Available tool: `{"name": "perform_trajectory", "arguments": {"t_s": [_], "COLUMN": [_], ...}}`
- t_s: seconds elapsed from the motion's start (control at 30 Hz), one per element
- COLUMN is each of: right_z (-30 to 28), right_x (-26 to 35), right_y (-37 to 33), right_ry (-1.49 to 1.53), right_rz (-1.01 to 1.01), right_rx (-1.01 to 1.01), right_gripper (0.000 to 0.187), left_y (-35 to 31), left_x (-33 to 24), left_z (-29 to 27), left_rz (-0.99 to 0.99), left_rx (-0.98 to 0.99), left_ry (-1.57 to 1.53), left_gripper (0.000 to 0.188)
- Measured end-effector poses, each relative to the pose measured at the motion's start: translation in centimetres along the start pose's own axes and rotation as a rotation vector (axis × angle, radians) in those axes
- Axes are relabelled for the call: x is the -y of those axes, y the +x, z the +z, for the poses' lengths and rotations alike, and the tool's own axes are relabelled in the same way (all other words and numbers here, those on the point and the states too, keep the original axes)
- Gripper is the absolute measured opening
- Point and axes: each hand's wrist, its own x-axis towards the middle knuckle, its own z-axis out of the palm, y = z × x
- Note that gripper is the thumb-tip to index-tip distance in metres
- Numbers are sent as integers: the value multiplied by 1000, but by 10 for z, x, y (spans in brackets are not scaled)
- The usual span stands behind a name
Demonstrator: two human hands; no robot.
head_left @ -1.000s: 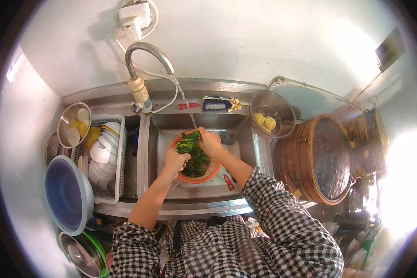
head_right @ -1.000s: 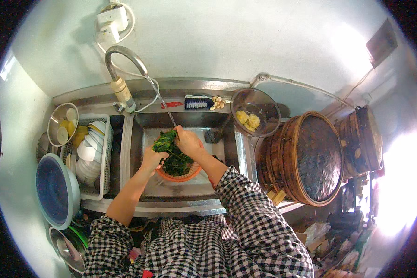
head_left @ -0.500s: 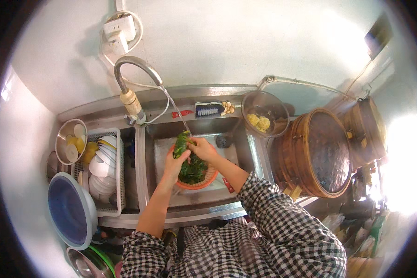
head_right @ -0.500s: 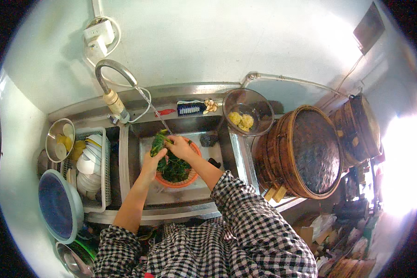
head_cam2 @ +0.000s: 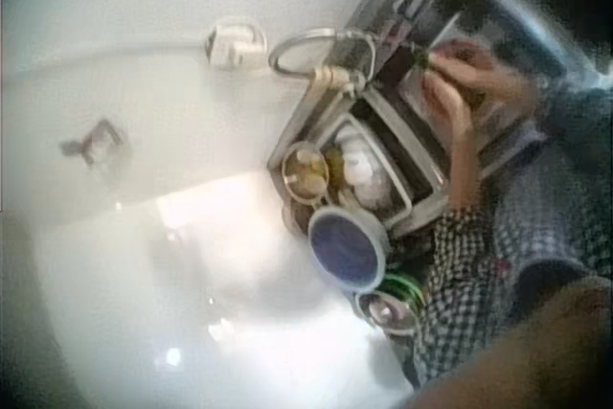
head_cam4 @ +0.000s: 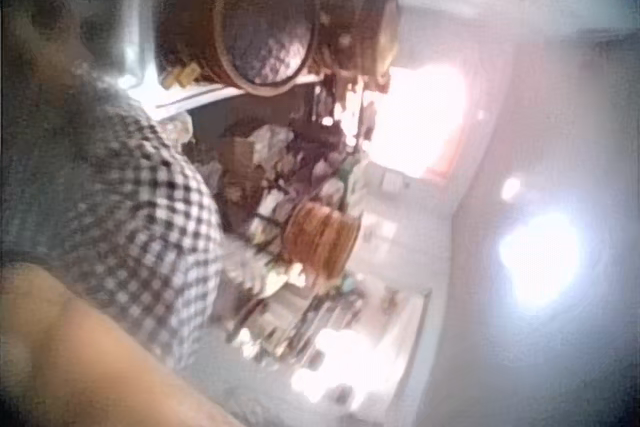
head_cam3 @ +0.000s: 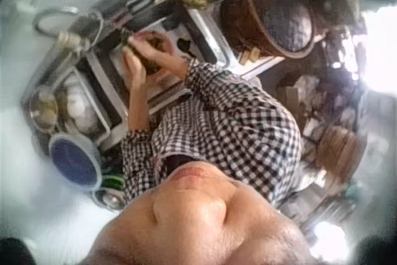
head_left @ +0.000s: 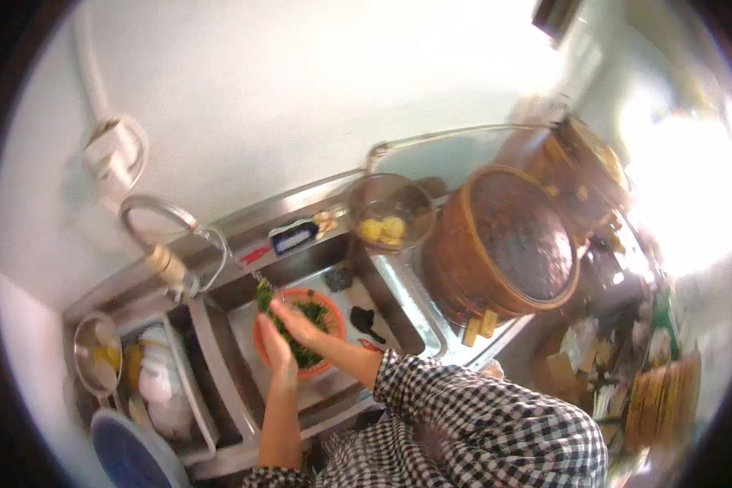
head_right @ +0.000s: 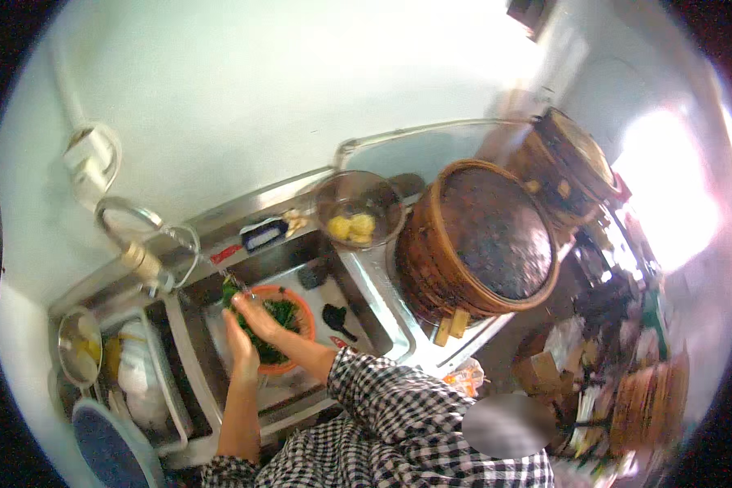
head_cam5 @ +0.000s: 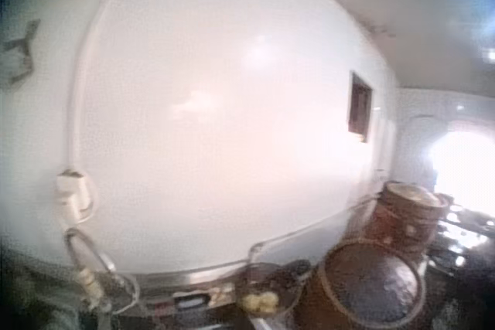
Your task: The person washes leafy green vegetables in a sink using running water and a colander, then rinses the colander and washes their hands. The person also handles a blue bowl and a pink bowl containing round yellow items.
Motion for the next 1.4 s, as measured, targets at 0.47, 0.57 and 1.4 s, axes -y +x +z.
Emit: {"name": "perform_trajectory", "arguments": {"t_s": [0.47,0.57,1.4], "right_z": [9,-3,-184], "right_x": [21,26,-51], "right_y": [-21,-30,-58], "right_ry": [-67,21,978], "right_rz": [24,-89,72], "right_rx": [-202,-166,-176], "right_gripper": [81,70,29], "left_y": [19,20,97], "left_x": [-3,2,147], "left_z": [5,9,73], "left_rz": [293,253,-475], "left_rx": [154,154,823], "left_ry": [790,526,468], "left_gripper": [55,60,36]}}
